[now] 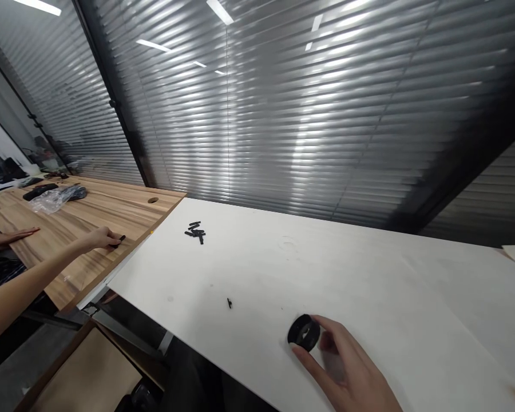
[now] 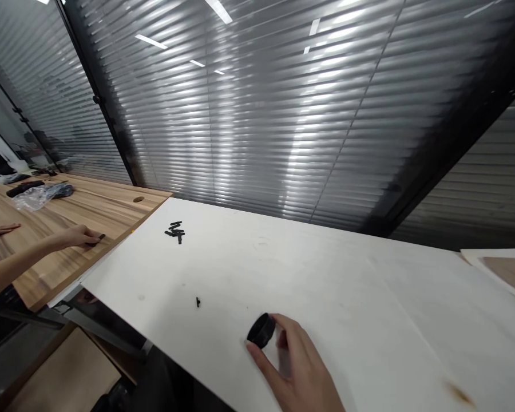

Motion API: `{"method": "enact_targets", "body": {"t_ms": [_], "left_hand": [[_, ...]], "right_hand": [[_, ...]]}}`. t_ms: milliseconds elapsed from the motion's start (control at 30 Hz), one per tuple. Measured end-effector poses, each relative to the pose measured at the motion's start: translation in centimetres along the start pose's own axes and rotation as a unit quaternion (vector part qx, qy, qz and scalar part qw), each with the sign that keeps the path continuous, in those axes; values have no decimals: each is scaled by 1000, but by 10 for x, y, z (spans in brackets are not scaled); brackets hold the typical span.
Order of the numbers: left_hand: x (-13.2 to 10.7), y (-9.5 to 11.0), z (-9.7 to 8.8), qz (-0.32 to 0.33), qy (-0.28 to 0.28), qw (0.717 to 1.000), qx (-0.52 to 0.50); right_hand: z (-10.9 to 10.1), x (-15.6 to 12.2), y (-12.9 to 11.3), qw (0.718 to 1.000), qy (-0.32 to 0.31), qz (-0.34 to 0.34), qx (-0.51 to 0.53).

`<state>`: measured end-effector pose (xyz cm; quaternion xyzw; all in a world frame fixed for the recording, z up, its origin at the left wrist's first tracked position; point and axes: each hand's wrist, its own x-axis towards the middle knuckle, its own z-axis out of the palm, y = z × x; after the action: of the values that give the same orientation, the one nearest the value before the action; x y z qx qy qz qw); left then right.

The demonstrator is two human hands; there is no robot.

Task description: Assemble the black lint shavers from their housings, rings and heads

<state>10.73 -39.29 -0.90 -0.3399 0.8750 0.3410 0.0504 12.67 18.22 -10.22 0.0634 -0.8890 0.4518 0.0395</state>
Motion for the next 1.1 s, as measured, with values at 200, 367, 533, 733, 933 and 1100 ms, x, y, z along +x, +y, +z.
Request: {"method": "enact_targets", "body": {"t_ms": [200,367,533,733,933,1100], "left_hand": [[0,9,3,30,14,999,-13],[0,40,21,114,-2,992,-55],[15,86,78,192,-51,976,-88],[39,120,138,262,-81,958,-83],[35,109,134,325,-38,943,-65],[-16,104,139,370,-16,922,-112]], "right_hand": [[0,6,11,1000,-25,8,-8],[-5,11,11,998,-57,10,-20],[-6,10,6,998,-52,23,-15],[-4,8,13,995,-85,44,-23],[-1,1,10,995,-89,49,-14],[-2,-3,6,996,-81,25,-13]]}}
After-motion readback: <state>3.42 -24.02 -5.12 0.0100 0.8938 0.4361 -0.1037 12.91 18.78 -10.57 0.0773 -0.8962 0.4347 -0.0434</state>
